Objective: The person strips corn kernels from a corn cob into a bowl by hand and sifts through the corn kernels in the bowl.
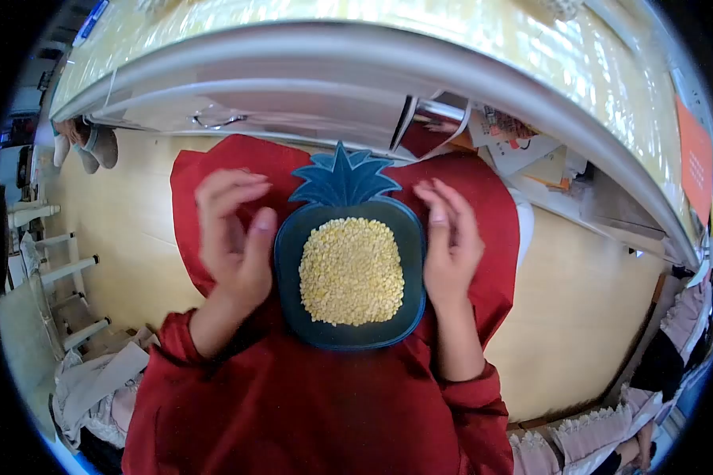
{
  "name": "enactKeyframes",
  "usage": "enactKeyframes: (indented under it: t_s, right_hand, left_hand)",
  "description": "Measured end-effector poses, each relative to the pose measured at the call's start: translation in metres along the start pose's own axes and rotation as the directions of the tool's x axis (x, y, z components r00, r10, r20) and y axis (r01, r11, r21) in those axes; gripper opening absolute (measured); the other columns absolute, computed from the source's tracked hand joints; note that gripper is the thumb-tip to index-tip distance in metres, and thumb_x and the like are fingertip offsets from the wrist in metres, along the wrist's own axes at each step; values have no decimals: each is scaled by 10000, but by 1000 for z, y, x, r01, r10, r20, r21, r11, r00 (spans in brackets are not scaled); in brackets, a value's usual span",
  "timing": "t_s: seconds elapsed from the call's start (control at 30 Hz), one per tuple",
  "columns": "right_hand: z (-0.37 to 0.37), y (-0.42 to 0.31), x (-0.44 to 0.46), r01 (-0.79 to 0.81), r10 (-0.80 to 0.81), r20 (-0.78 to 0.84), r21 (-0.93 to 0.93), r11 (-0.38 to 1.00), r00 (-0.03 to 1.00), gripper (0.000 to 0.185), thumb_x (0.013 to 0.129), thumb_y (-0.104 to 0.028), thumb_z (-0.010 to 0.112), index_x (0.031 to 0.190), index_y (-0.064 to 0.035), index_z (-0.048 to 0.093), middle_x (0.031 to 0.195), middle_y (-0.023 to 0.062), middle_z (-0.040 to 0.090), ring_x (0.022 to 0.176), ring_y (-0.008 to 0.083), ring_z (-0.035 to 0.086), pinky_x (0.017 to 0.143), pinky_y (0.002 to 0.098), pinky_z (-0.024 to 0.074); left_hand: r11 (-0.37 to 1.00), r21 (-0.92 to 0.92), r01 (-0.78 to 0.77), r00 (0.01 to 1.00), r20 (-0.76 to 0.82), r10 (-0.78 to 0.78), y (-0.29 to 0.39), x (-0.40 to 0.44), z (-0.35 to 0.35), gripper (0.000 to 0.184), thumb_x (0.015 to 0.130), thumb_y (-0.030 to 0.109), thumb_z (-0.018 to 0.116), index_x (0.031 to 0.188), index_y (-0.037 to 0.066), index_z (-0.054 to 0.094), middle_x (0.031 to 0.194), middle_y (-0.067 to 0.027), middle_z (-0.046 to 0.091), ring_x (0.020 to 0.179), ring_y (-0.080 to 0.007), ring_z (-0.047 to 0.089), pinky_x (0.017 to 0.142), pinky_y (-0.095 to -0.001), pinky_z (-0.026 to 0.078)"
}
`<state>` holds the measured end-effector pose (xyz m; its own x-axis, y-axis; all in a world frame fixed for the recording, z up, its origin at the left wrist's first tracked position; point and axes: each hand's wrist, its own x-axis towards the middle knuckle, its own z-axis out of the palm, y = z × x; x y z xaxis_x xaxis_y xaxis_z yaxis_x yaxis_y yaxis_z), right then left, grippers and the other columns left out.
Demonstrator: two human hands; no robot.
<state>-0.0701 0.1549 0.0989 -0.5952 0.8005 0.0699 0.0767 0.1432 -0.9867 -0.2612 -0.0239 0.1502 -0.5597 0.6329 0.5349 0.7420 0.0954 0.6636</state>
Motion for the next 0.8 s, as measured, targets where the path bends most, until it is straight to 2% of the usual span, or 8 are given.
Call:
enactKeyframes:
  t_s: [0.1,0.13,0.23,0.3,0.43,0.57,0.63,0.8]
  right_hand:
    - [-11,-33,-13,113,-104,77,-138,984,992,256,1033,-29,522,1255,22,638,1152,158,722,1125,240,674,995,341,503]
    - [-18,-51,-18,195,-98,286,-335,922,953,253,958,26,558,1185,10,667,1079,157,712,1033,277,682,935,358,525]
    - [-15,-85,-55,345,194,794,-451,823,576,304,833,73,583,1121,34,673,1132,163,693,1063,325,665,918,387,542]
    - [-1,-72,-78,371,265,897,-395,840,354,371,791,69,589,1154,43,661,1137,175,684,1104,342,644,943,404,537]
    - [29,-53,-81,338,303,892,-414,845,336,429,814,78,564,1239,66,624,1198,218,654,1178,372,613,1019,400,508]
    - [24,-40,-54,365,89,821,-345,865,564,497,831,139,530,1302,14,630,1253,241,663,1143,393,654,1001,412,524]
    - [18,-54,-33,212,179,761,-385,898,623,462,867,140,531,1290,-2,649,1249,224,688,1090,359,703,969,380,553]
    - [16,-49,-17,-86,388,557,-491,867,734,272,1023,-145,537,1184,37,658,999,286,702,956,394,715,827,420,549]
  left_hand:
    - [839,-4,545,832,133,-539,13,-58,3,367,889,14,683,1247,4,603,1291,-111,508,1070,-196,528,895,-308,444]
    - [803,-18,596,799,112,-591,15,-70,2,339,920,54,696,1246,11,612,1140,-75,571,946,-136,529,809,-272,449]
    - [679,-3,734,653,279,-704,28,-86,-17,319,959,113,698,1247,3,614,894,-23,596,783,-88,527,704,-244,446]
    - [755,33,655,723,263,-639,23,-97,-14,306,987,157,695,1236,-9,631,704,28,531,636,-61,481,605,-228,415]
    - [835,8,550,813,223,-538,10,-112,-10,298,998,136,682,1250,-17,642,698,31,507,622,-41,459,567,-214,382]
    - [848,-43,528,838,187,-513,6,-113,-6,307,973,106,698,1247,-23,653,682,11,517,593,-52,472,546,-225,386]
    - [846,-71,528,843,164,-512,3,-118,-4,303,929,95,733,1208,-7,671,656,-52,529,542,-117,524,524,-275,438]
    - [869,-54,491,867,133,-481,3,-119,-2,299,937,103,732,1210,-11,687,619,-51,509,517,-104,508,515,-267,435]
